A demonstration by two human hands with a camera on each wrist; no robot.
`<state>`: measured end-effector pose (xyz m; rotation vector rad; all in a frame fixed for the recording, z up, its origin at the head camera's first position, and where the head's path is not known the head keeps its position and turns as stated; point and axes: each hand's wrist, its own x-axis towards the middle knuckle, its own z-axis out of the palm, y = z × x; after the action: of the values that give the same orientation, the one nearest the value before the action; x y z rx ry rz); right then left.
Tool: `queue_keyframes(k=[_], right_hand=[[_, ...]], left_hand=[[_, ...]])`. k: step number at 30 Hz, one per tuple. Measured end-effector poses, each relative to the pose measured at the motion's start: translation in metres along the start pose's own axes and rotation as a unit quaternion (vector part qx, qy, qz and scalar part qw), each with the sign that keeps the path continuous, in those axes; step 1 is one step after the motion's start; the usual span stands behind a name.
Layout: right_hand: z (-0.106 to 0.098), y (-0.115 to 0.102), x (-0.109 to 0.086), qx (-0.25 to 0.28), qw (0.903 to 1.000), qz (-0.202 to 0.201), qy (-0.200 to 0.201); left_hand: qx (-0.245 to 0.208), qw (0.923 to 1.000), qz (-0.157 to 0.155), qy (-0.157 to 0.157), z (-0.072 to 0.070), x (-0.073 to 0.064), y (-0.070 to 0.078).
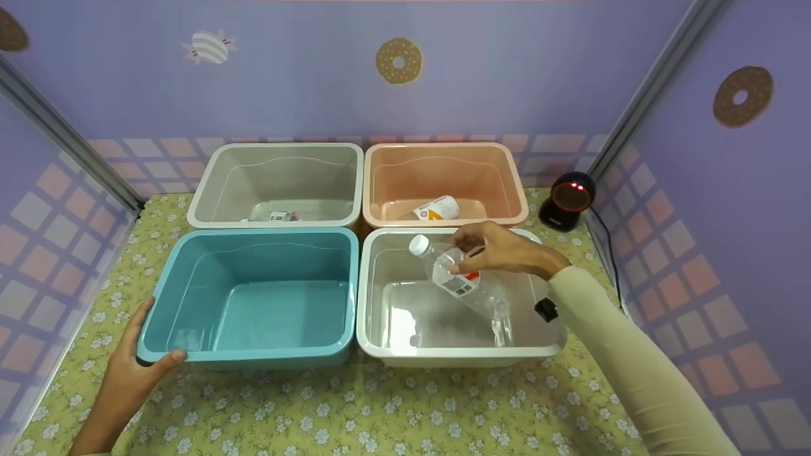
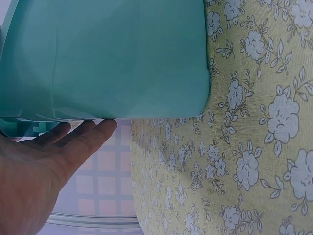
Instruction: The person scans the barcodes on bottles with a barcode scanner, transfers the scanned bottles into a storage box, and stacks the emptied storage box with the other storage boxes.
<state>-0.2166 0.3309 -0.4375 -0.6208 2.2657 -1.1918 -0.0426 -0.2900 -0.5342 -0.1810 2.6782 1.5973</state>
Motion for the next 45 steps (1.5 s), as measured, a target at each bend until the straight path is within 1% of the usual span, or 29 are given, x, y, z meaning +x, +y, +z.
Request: queue_keyframes(k=[2,6,10,13,16,22,27,31,35,41,45], right_hand=[[-0.001,0.001,-0.002,0.015,0.9998,-0.009,0.012],[-0.003,0.002,-0.005,0.021,0.9986,-0.021,0.043],[-0.006,0.002,-0.009,0.008,0.9966,-0.029,0.077],[-0.009,0.002,-0.014,-0.002,0.9948,-0.038,0.094],[-0.011,0.001,-0.019,-0.002,0.9930,-0.048,0.108],[-0.016,0.001,-0.031,0.008,0.9889,-0.050,0.140],[-0.021,-0.001,-0.042,0.022,0.9809,-0.052,0.186],[-0.026,-0.002,-0.048,0.022,0.9729,-0.067,0.220],[-0.031,-0.001,-0.054,0.030,0.9666,-0.082,0.241],[-0.036,-0.002,-0.065,0.033,0.9590,-0.075,0.271],[-0.039,-0.003,-0.071,0.023,0.9547,-0.074,0.287]], left_hand=[[0.000,1.0000,-0.001,-0.001,0.000,0.000,0.000],[0.000,1.0000,-0.003,-0.004,0.000,-0.001,-0.001],[0.000,0.9999,-0.008,-0.007,0.000,-0.001,-0.001],[-0.003,0.9999,-0.010,-0.008,0.000,-0.001,-0.001],[-0.002,1.0000,-0.004,-0.006,0.000,-0.002,0.000],[-0.003,1.0000,0.004,-0.004,0.000,-0.002,0.000],[-0.009,0.9999,-0.003,-0.005,0.000,-0.001,-0.001],[-0.006,0.9999,-0.009,-0.007,-0.001,0.000,-0.001],[-0.005,0.9998,-0.015,-0.009,-0.001,0.000,-0.001],[-0.006,0.9999,-0.013,-0.008,-0.001,0.001,0.000],[-0.002,0.9999,-0.009,-0.007,-0.001,0.001,0.000]])
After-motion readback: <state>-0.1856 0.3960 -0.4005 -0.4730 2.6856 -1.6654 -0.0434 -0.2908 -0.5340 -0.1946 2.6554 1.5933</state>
